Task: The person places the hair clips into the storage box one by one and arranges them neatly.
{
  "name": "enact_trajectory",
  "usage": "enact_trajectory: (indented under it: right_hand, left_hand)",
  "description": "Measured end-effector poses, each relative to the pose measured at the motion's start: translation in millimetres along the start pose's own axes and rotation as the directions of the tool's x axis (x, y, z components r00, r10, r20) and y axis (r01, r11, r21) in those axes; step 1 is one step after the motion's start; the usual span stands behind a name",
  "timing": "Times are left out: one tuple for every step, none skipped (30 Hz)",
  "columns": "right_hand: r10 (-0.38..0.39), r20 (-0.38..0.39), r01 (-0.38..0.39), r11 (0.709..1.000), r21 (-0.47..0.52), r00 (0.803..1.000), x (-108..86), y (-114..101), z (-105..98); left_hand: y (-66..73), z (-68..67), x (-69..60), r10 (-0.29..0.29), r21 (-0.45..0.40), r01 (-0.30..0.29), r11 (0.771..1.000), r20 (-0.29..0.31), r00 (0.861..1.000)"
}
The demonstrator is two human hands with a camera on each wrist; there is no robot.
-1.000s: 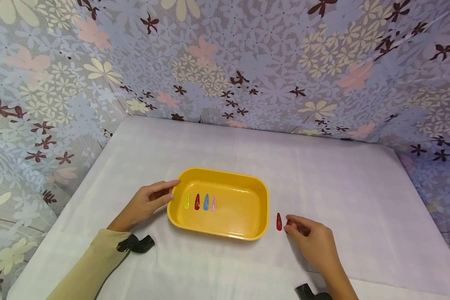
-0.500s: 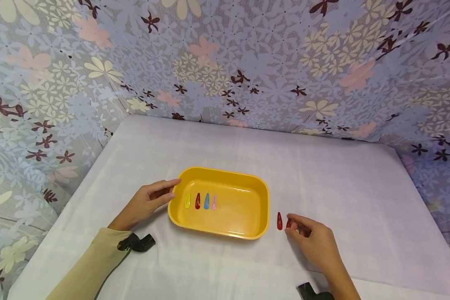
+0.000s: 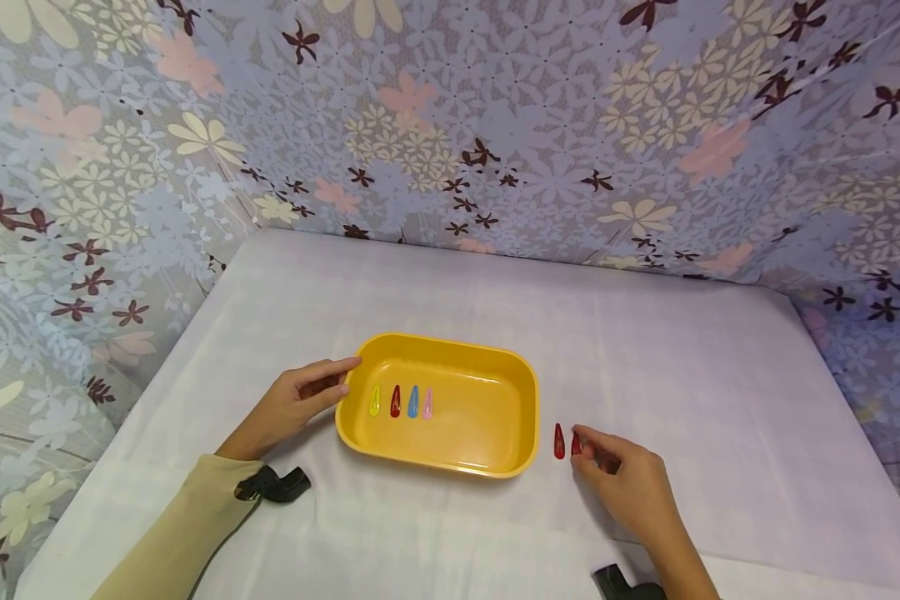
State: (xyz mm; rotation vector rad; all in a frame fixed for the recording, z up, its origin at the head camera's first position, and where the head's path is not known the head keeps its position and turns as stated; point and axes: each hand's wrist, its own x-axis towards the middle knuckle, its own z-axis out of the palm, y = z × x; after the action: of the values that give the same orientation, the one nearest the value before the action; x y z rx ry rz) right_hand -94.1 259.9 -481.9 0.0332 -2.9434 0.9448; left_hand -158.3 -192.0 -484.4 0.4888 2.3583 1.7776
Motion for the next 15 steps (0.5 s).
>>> enact_trajectory:
  right_hand:
    - [0.002,-0.003,-0.002,1.000,-0.002,1.000,-0.2,-0.1,0.1]
    - [0.005,-0.005,-0.005,1.000,-0.004,1.000,-0.3,-0.3,0.2]
    - [0.007,-0.007,-0.007,1.000,-0.004,1.000,-0.5,-0.6,0.4]
    - [0.008,-0.010,-0.009,1.000,-0.004,1.000,-0.6,-0.7,0.6]
    - [0.011,-0.013,-0.011,1.000,-0.003,1.000,-0.7,-0.9,0.7]
    - [0.014,-0.015,-0.014,1.000,-0.001,1.000,-0.7,-1.0,0.8]
    - [0.018,-0.015,-0.018,1.000,0.000,1.000,-0.8,-1.0,0.8]
    - [0.025,-0.012,-0.025,1.000,0.003,1.000,-1.0,-0.9,0.7]
    - [0.033,-0.009,-0.033,0.999,0.006,0.999,-1.2,-0.4,0.5]
    - [0.042,-0.005,-0.042,0.999,0.008,0.999,-1.2,0.3,0.2]
    - [0.052,0.000,-0.052,0.999,0.011,0.999,-1.4,0.9,-0.1]
    - [0.062,0.004,-0.062,0.998,0.014,0.998,-1.6,1.8,-0.4]
    - [0.072,0.007,-0.073,0.997,0.021,0.997,-1.7,3.0,-0.7]
    - [0.081,0.009,-0.081,0.996,0.030,0.997,-1.7,3.9,-1.3]
    - [0.090,0.010,-0.090,0.995,0.041,0.996,-1.8,4.4,-2.0]
  left_hand:
    - [0.3,0.0,0.1,0.000,0.000,0.000,1.000,0.000,1.000]
    - [0.2,0.1,0.0,-0.001,0.000,0.001,1.000,-0.001,1.000]
    - [0.5,0.1,-0.1,-0.003,0.002,0.004,1.000,-0.003,1.000]
    - [0.7,0.1,-0.1,-0.006,0.005,0.006,1.000,-0.004,1.000]
    - [1.0,0.1,-0.2,-0.008,0.008,0.008,1.000,-0.006,1.000]
    - [1.0,0.1,-0.3,-0.009,0.011,0.010,1.000,-0.007,1.000]
    - [0.9,0.1,-0.3,-0.010,0.013,0.010,1.000,-0.007,1.000]
    - [0.8,0.1,-0.3,-0.010,0.014,0.010,1.000,-0.008,1.000]
    - [0.6,0.1,-0.2,-0.008,0.015,0.008,1.000,-0.007,1.000]
    - [0.5,0.0,-0.2,-0.007,0.015,0.007,1.000,-0.007,1.000]
    - [0.5,0.0,-0.1,-0.006,0.015,0.006,1.000,-0.007,1.000]
    - [0.3,0.0,0.0,-0.005,0.016,0.005,1.000,-0.007,1.000]
    - [0.2,-0.1,0.1,-0.005,0.016,0.005,1.000,-0.006,1.000]
    - [0.0,0.0,0.2,-0.004,0.017,0.004,1.000,-0.006,1.000]
    - [0.1,0.0,0.2,-0.005,0.018,0.005,1.000,-0.005,1.000]
